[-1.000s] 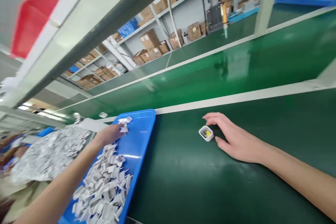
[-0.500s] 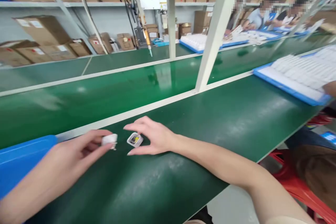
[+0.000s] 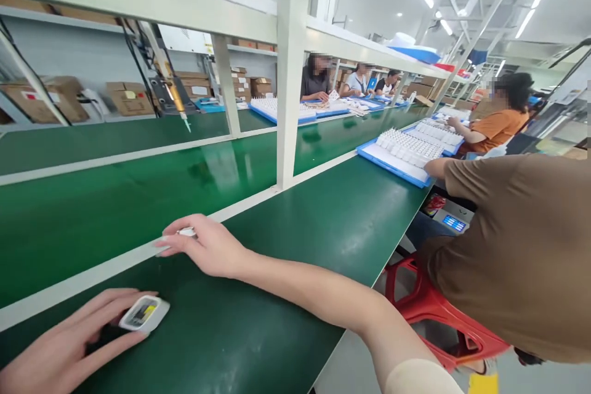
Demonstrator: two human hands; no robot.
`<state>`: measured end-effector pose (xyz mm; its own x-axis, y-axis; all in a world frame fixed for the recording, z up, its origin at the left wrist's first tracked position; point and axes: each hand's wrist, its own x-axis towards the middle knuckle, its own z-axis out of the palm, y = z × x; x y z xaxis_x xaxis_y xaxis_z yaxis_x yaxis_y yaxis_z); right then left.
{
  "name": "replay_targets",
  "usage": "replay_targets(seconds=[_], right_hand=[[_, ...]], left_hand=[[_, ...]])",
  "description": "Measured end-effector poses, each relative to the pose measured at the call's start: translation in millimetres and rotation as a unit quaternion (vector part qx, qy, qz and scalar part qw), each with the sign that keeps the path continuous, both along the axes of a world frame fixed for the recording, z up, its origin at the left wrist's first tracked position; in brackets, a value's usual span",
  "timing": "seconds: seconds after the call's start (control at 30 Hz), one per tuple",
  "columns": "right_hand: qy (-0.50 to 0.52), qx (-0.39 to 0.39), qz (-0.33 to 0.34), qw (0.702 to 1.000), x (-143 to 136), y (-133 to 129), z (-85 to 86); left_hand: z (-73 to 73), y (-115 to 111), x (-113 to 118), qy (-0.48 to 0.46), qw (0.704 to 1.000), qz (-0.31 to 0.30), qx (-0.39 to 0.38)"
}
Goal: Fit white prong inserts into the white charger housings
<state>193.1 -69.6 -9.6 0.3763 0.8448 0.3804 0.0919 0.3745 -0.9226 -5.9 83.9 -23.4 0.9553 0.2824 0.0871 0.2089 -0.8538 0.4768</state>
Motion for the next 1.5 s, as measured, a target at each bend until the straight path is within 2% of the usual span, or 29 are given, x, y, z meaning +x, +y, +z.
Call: replay_targets(seconds=[0.1, 0.17, 0.23, 0.33, 0.4, 0.53, 0.67, 0.83, 0.97, 1.17, 1.5], right_hand=[[0.05, 0.047, -0.005, 0.998, 12.8, 0.0, 13.1], [0.051, 0.06, -0.023, 0.997, 22.1, -5.9, 19.8], [0.002, 0.042, -0.055, 0.998, 31.6, -16.9, 20.5], [-0.092, -0.023, -0.122, 0.988, 42.9, -38.7, 7.9], [-0.101, -0.056, -0.149, 0.982, 47.3, -52.0, -5.7], [-0.084, -0.1, -0.102, 0.986, 47.8, -65.6, -23.1], [-0.182, -0.146, -0.092, 0.968, 39.4, -68.9, -18.1], [-0.236, -0.144, -0.121, 0.953, 38.7, -74.5, -9.7], [-0.261, -0.184, -0.116, 0.941, 40.8, -77.2, -9.7], [-0.311, -0.164, -0.134, 0.927, 34.3, -77.1, -8.2], [-0.35, -0.2, -0.119, 0.907, 33.2, -77.7, -3.3]], left_hand=[[4.5, -26.7, 43.0, 0.046, 0.998, -0.019, -0.028], [5.7, -42.7, 71.1, 0.036, 0.999, -0.029, -0.019], [3.7, -54.8, 93.5, 0.007, 0.998, -0.056, 0.004], [-2.7, -64.8, 111.1, -0.04, 0.995, -0.084, 0.039], [-6.5, -67.0, 112.7, -0.051, 0.993, -0.098, 0.046], [-10.2, -67.5, 105.8, -0.063, 0.991, -0.115, 0.009], [-10.1, -68.8, 102.4, -0.068, 0.992, -0.108, -0.027], [-8.4, -69.4, 104.5, -0.049, 0.991, -0.104, -0.065], [-8.1, -69.5, 105.4, -0.054, 0.991, -0.099, -0.066], [-12.8, -70.7, 106.6, -0.071, 0.99, -0.101, -0.06], [-15.3, -71.6, 108.4, -0.085, 0.99, -0.105, -0.048]])
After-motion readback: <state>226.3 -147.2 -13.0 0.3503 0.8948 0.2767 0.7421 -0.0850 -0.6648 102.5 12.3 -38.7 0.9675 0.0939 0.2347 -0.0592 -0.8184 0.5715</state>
